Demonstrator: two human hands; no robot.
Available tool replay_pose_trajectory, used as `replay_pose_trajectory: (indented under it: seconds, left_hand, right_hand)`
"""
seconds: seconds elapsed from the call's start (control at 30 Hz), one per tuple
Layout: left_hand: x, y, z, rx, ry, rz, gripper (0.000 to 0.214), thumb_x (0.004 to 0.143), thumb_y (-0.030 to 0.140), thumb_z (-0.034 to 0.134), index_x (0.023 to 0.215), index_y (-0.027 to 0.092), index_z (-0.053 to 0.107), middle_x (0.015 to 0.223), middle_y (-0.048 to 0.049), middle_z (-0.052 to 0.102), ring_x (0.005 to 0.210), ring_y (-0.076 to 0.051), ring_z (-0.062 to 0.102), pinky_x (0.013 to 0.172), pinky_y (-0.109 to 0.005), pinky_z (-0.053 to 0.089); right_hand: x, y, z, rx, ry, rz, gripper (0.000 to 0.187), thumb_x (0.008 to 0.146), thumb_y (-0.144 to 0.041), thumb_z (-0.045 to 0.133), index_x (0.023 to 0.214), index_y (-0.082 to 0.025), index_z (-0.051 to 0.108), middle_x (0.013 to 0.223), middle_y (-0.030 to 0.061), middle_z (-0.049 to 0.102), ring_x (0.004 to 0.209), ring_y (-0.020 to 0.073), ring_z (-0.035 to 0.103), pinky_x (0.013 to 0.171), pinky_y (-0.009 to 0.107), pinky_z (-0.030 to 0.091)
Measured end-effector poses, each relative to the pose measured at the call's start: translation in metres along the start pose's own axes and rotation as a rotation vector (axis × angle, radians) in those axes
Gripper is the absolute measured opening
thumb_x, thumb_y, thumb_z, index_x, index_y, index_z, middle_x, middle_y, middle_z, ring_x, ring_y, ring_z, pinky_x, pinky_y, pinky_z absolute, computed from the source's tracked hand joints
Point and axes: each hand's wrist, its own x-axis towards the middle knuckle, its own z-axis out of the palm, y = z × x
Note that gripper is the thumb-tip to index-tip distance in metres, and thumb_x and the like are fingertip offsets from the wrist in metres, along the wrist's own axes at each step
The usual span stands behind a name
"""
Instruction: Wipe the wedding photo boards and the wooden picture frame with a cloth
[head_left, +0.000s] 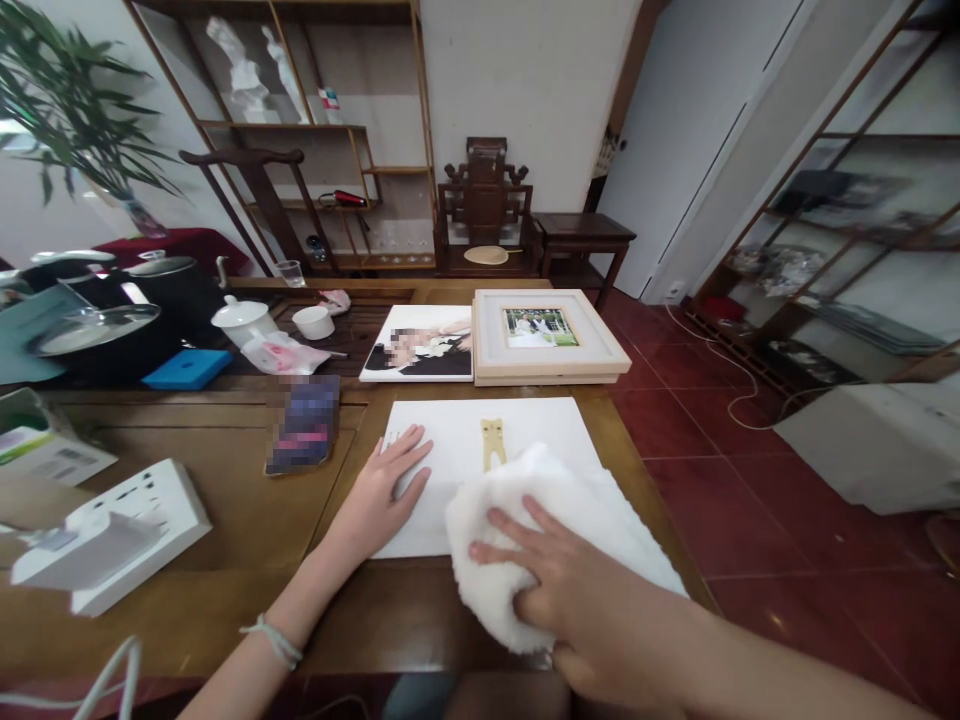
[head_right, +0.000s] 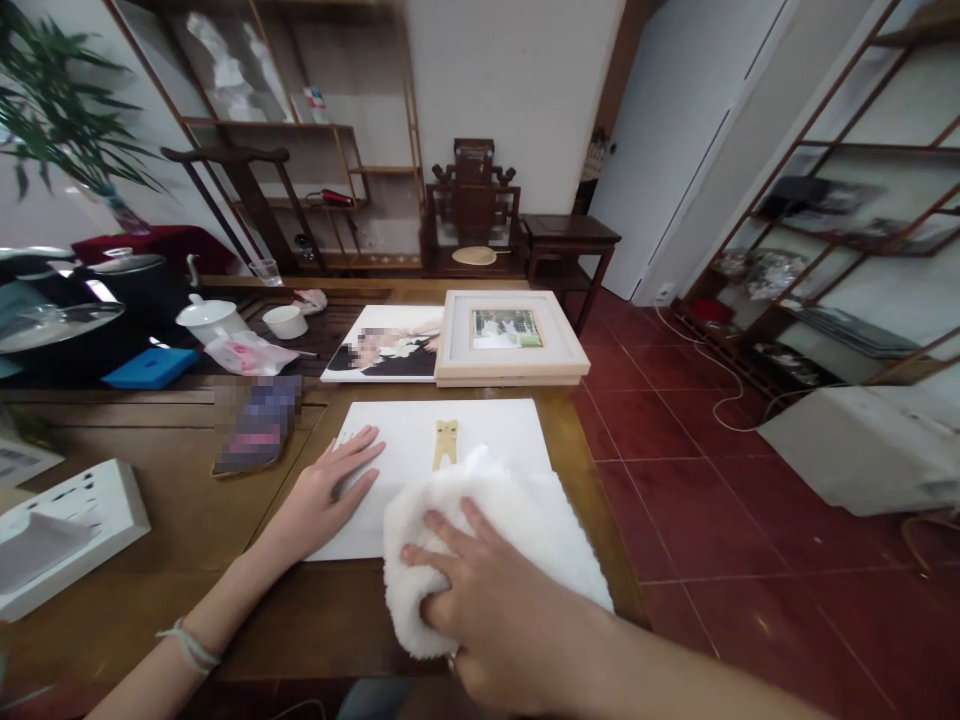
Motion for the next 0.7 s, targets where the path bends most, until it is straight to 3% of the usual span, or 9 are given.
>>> replay_pose_trajectory:
  seconds: [0.1, 0.17, 0.3, 0.4, 0.5, 0.57, 0.7]
  left_hand:
    - [0.0, 0.0, 0.0, -0.009, -0.006, 0.003, 0.041, 0.091, 0.034, 0.039, 0.124, 0.017, 0.055, 0.137, -0.012, 0.049, 0.132, -0.024, 0.038, 0.109, -0.05, 0.026]
    - [0.0, 0.0, 0.0, -0.007, -0.005, 0.0, 0.042, 0.092, 0.033, 0.037, 0.126, 0.016, 0.054, 0.137, -0.0126, 0.049, 0.132, -0.024, 0.039, 0.11, -0.05, 0.026]
    - [0.001, -0.001, 0.0, 0.004, -0.02, -0.002, 0.042, 0.092, 0.033, 0.037, 0.127, 0.016, 0.053, 0.138, -0.0124, 0.048, 0.132, -0.024, 0.038, 0.11, -0.05, 0.025]
    - [0.002, 0.0, -0.001, 0.007, -0.025, -0.011, 0.044, 0.092, 0.035, 0.036, 0.127, 0.015, 0.052, 0.139, -0.0133, 0.046, 0.133, -0.024, 0.037, 0.11, -0.05, 0.024]
    - [0.002, 0.0, -0.001, 0.001, -0.018, -0.015, 0.043, 0.091, 0.036, 0.037, 0.127, 0.016, 0.052, 0.139, -0.0126, 0.047, 0.132, -0.024, 0.037, 0.11, -0.05, 0.024]
    - [0.001, -0.001, 0.0, -0.008, -0.013, -0.01, 0.042, 0.091, 0.035, 0.037, 0.126, 0.018, 0.053, 0.138, -0.0116, 0.048, 0.132, -0.024, 0.038, 0.11, -0.05, 0.025]
    - [0.001, -0.002, 0.001, -0.019, -0.002, 0.0, 0.041, 0.091, 0.034, 0.038, 0.125, 0.019, 0.054, 0.138, -0.0117, 0.048, 0.131, -0.025, 0.039, 0.108, -0.052, 0.027]
  right_hand:
    - [0.012, 0.02, -0.011, 0.032, 0.043, 0.053, 0.025, 0.077, -0.011, 0.052, 0.096, -0.015, 0.065, 0.138, 0.0109, 0.047, 0.136, 0.0253, 0.025, 0.112, 0.044, 0.019]
    - [0.025, 0.04, -0.02, 0.021, 0.103, 0.148, 0.019, 0.086, -0.02, 0.048, 0.095, -0.014, 0.064, 0.137, 0.0135, 0.047, 0.135, 0.0275, 0.028, 0.107, 0.043, 0.029]
    - [0.054, 0.075, -0.036, -0.05, 0.17, 0.292, 0.038, 0.093, -0.043, 0.04, 0.099, -0.013, 0.061, 0.126, 0.018, 0.055, 0.12, 0.032, 0.048, 0.093, 0.042, 0.042]
    - [0.074, 0.084, -0.037, -0.173, 0.219, 0.283, 0.034, 0.095, -0.035, 0.037, 0.097, -0.011, 0.061, 0.111, 0.0178, 0.063, 0.108, 0.0291, 0.055, 0.091, 0.042, 0.042]
    - [0.085, 0.074, -0.026, -0.261, 0.237, 0.256, 0.022, 0.088, -0.018, 0.045, 0.099, -0.009, 0.062, 0.123, 0.0211, 0.056, 0.124, 0.0343, 0.041, 0.101, 0.053, 0.028]
    - [0.082, 0.056, -0.013, -0.308, 0.199, 0.227, 0.025, 0.08, -0.013, 0.051, 0.101, -0.009, 0.063, 0.13, 0.0215, 0.05, 0.131, 0.0388, 0.03, 0.103, 0.06, 0.02]
    - [0.062, 0.01, 0.002, -0.409, 0.104, 0.088, 0.025, 0.077, -0.02, 0.055, 0.098, -0.01, 0.066, 0.128, 0.0231, 0.051, 0.127, 0.0434, 0.034, 0.101, 0.063, 0.023]
